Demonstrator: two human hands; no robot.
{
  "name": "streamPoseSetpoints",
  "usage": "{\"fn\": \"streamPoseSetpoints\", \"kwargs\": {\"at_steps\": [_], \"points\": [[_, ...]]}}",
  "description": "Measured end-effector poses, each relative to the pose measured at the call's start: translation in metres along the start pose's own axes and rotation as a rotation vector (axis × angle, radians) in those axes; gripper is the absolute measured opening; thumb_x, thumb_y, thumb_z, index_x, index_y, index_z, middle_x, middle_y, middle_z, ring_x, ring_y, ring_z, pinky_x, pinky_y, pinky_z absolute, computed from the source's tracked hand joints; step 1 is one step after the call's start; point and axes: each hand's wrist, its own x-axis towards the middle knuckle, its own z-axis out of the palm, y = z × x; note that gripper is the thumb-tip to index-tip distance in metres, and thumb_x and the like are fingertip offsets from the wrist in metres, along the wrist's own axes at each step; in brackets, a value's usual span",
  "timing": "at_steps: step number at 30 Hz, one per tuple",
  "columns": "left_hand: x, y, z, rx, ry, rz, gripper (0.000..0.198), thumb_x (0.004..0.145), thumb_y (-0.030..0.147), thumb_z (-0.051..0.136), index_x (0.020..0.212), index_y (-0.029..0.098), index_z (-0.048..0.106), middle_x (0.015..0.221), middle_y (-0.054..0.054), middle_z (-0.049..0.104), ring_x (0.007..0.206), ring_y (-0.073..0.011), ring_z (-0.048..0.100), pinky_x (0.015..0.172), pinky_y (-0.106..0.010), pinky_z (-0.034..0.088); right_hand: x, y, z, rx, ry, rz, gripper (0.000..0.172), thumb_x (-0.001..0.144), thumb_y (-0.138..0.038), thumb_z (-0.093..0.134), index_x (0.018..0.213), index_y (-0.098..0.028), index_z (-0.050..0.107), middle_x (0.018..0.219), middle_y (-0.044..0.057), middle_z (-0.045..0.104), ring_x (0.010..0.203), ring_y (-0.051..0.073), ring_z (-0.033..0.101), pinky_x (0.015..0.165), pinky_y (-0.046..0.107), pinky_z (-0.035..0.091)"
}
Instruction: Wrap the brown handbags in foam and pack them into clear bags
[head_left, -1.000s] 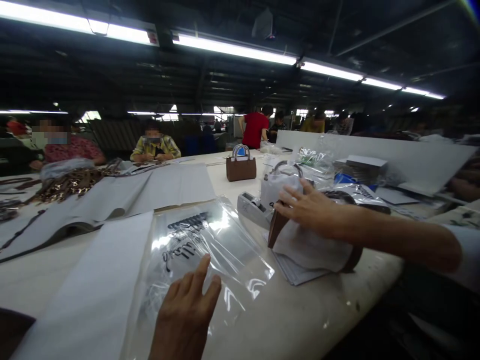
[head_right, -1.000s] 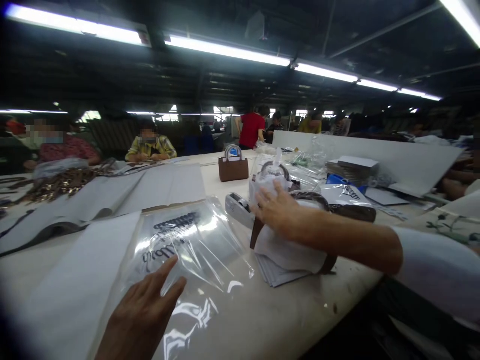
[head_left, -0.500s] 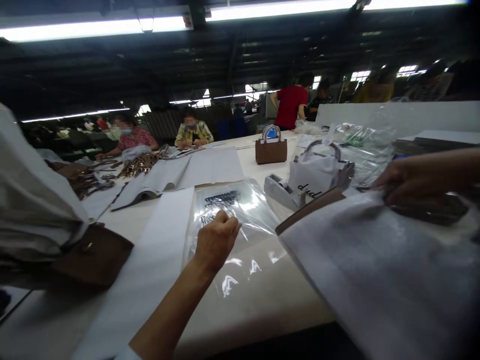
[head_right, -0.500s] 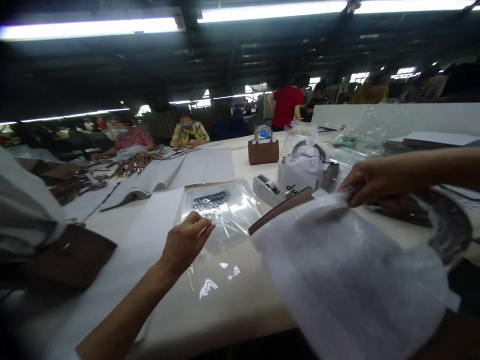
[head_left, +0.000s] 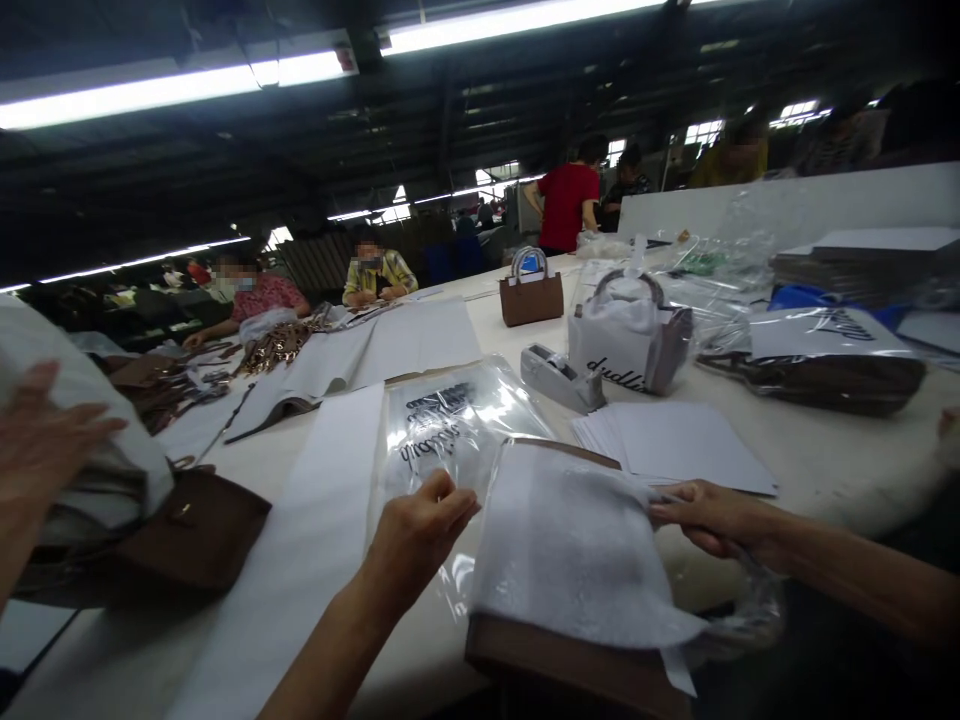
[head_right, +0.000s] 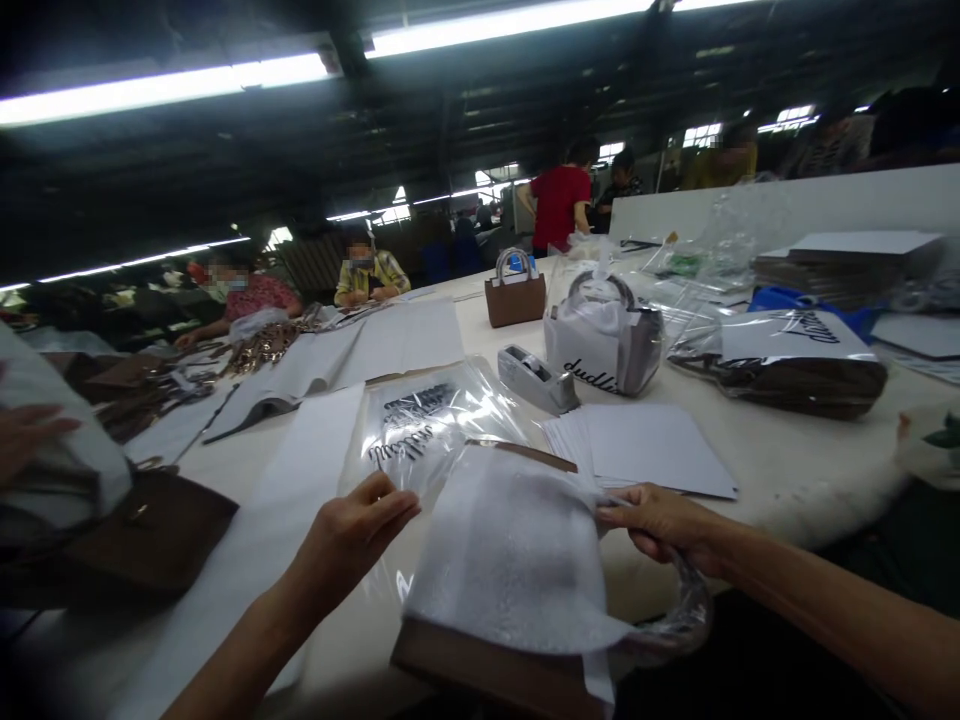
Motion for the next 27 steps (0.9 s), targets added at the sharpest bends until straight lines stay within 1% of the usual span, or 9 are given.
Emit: {"fn": "streamPoseSetpoints", "kwargs": {"at_steps": [4,9,12,16,19,21,24,25,27], "points": [[-0.007,0.013,0.003,-0.037,-0.080,0.044,0.022,0.089,0.026,0.038,0.085,0.020,0.058,0.074,0.001,0.050,0.055,-0.0057,0.048,0.053,-0.016,0.039,-0.003,0.014,0.014,0.200,0.120,0.025,0.046,0.067,-0.051,0.062,0.093,-0.013,0.058,0.034,-0.009,0.034,0.029,0.000,0.017,0.032,0.012,0.010],[-0.006,0.032,0.016,0.039,-0.117,0.118,0.020,0.085,0.013,0.037,0.076,0.021,0.053,0.068,0.003,0.047,0.048,-0.0066,0.042,0.045,-0.018,0.029,0.002,0.009,0.053,0.386,0.313,0.012,0.043,0.067,-0.046,0.063,0.095,-0.014,0.056,0.035,-0.009,0.037,0.029,0.000,0.022,0.032,0.010,0.014],[0.001,0.039,0.030,0.055,-0.129,0.172,0.019,0.082,0.009,0.037,0.071,0.020,0.049,0.067,0.003,0.047,0.045,-0.0077,0.039,0.041,-0.020,0.025,0.011,0.002,0.079,0.453,0.354,-0.032,0.040,0.067,-0.045,0.063,0.091,-0.013,0.055,0.035,-0.008,0.039,0.029,0.001,0.025,0.031,0.010,0.014],[0.015,0.044,0.042,0.033,-0.087,0.167,0.016,0.085,0.013,0.039,0.074,0.019,0.049,0.068,0.002,0.048,0.046,-0.0075,0.041,0.042,-0.019,0.027,0.021,-0.003,0.103,0.535,0.358,-0.034,0.043,0.067,-0.044,0.063,0.095,-0.013,0.054,0.035,-0.008,0.040,0.029,0.002,0.026,0.031,0.011,0.016],[0.025,0.050,0.041,-0.023,-0.002,0.243,0.013,0.086,0.017,0.041,0.079,0.021,0.050,0.067,0.003,0.048,0.046,-0.0080,0.041,0.041,-0.020,0.030,0.020,-0.001,0.105,0.546,0.377,-0.049,0.043,0.067,-0.045,0.062,0.095,-0.013,0.052,0.034,-0.009,0.038,0.030,0.001,0.025,0.032,0.011,0.016],[0.030,0.056,0.040,-0.043,0.053,0.278,0.009,0.087,0.026,0.044,0.090,0.022,0.051,0.070,0.003,0.050,0.047,-0.0092,0.045,0.040,-0.020,0.033,0.015,0.003,0.099,0.552,0.421,-0.068,0.046,0.067,-0.047,0.062,0.096,-0.013,0.051,0.035,-0.009,0.038,0.031,0.001,0.026,0.033,0.011,0.017],[0.034,0.063,0.041,0.037,0.062,0.177,0.045,0.081,0.039,0.052,0.118,0.016,0.041,0.087,-0.003,0.056,0.053,-0.0129,0.054,0.041,-0.024,0.041,0.002,0.014,0.086,0.570,0.513,-0.078,0.052,0.065,-0.051,0.064,0.099,-0.014,0.050,0.035,-0.009,0.038,0.031,0.002,0.026,0.033,0.011,0.016],[0.036,0.065,0.043,0.094,0.039,0.139,0.048,0.081,0.035,0.054,0.120,0.014,0.039,0.089,-0.004,0.057,0.054,-0.0142,0.056,0.041,-0.026,0.043,-0.002,0.019,0.081,0.572,0.542,-0.077,0.053,0.064,-0.051,0.064,0.100,-0.015,0.050,0.036,-0.009,0.039,0.031,0.002,0.025,0.033,0.011,0.016],[0.039,0.069,0.046,0.205,-0.016,0.094,0.027,0.080,0.018,0.051,0.106,0.014,0.049,0.081,-0.003,0.057,0.052,-0.0155,0.057,0.041,-0.027,0.043,-0.010,0.027,0.075,0.559,0.598,-0.074,0.054,0.064,-0.053,0.064,0.101,-0.016,0.050,0.036,-0.008,0.040,0.030,0.002,0.024,0.032,0.012,0.016]]}}
